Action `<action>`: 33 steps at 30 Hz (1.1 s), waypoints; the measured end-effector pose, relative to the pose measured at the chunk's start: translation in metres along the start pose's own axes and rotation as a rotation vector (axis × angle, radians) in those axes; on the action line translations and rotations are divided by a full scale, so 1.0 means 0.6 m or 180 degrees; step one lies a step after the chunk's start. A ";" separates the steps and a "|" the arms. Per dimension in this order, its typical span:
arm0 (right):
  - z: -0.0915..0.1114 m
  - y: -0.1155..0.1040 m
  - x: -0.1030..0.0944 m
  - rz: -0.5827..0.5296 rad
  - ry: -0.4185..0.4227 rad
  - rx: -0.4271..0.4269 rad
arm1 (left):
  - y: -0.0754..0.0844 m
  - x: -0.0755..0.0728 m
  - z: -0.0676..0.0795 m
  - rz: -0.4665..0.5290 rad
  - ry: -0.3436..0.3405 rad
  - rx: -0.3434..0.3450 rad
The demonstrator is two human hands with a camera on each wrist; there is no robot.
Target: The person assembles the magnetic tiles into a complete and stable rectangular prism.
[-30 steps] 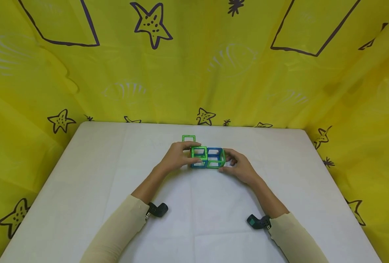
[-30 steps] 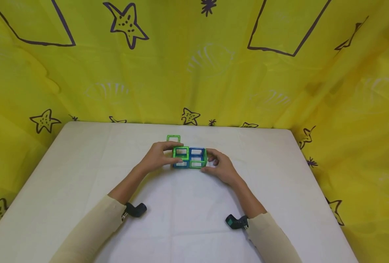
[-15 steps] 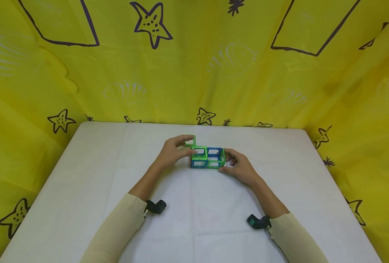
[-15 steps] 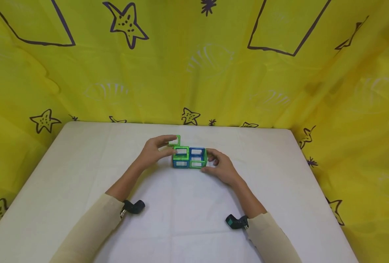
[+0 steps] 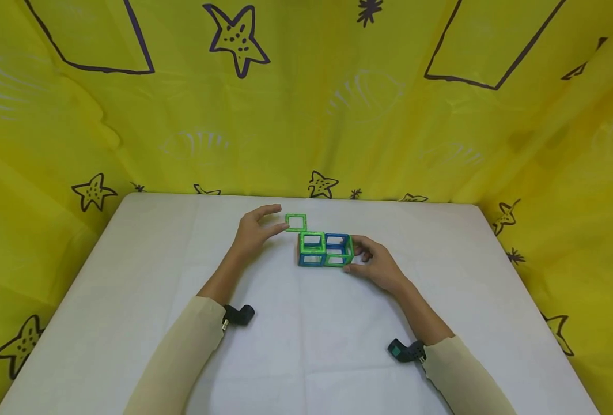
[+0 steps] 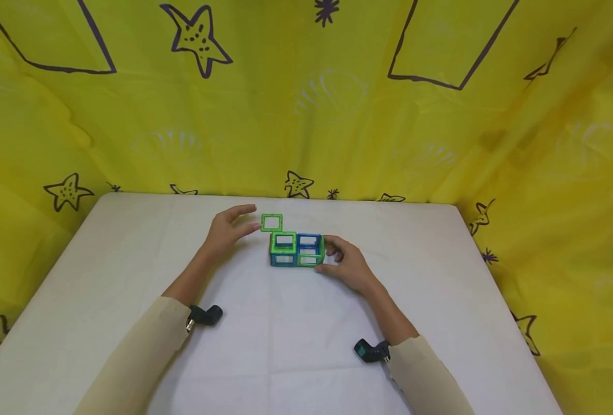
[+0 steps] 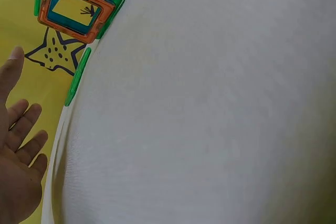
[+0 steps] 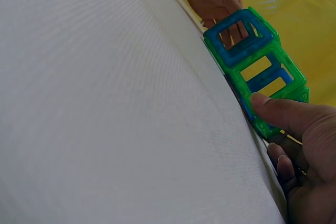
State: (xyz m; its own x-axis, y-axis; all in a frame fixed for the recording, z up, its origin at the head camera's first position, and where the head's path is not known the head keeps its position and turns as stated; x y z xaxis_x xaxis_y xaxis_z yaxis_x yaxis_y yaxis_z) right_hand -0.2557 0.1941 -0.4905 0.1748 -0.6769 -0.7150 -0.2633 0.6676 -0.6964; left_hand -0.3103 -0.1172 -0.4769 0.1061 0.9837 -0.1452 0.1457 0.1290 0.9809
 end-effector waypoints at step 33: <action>0.001 -0.006 0.001 -0.0012 -0.0026 0.0063 | -0.025 0.038 -0.041 -0.1425 -0.0331 -0.0237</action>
State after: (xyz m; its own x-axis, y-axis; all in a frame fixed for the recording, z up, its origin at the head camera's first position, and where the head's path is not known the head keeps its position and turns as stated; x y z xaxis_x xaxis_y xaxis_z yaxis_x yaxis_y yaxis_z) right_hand -0.2541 0.1917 -0.4884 0.1835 -0.6768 -0.7129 -0.2438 0.6712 -0.7000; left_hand -0.3340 -0.0936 -0.4918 0.1475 0.8118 -0.5650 0.1292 0.5505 0.8248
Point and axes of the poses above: each hand's wrist, its own z-axis away from the middle knuckle, its own x-axis out of the palm, y = z × x, the point moved 6 cm from there along -z, towards the middle knuckle, and after that the axes turned 12 degrees about z, right-handed, at the moved point
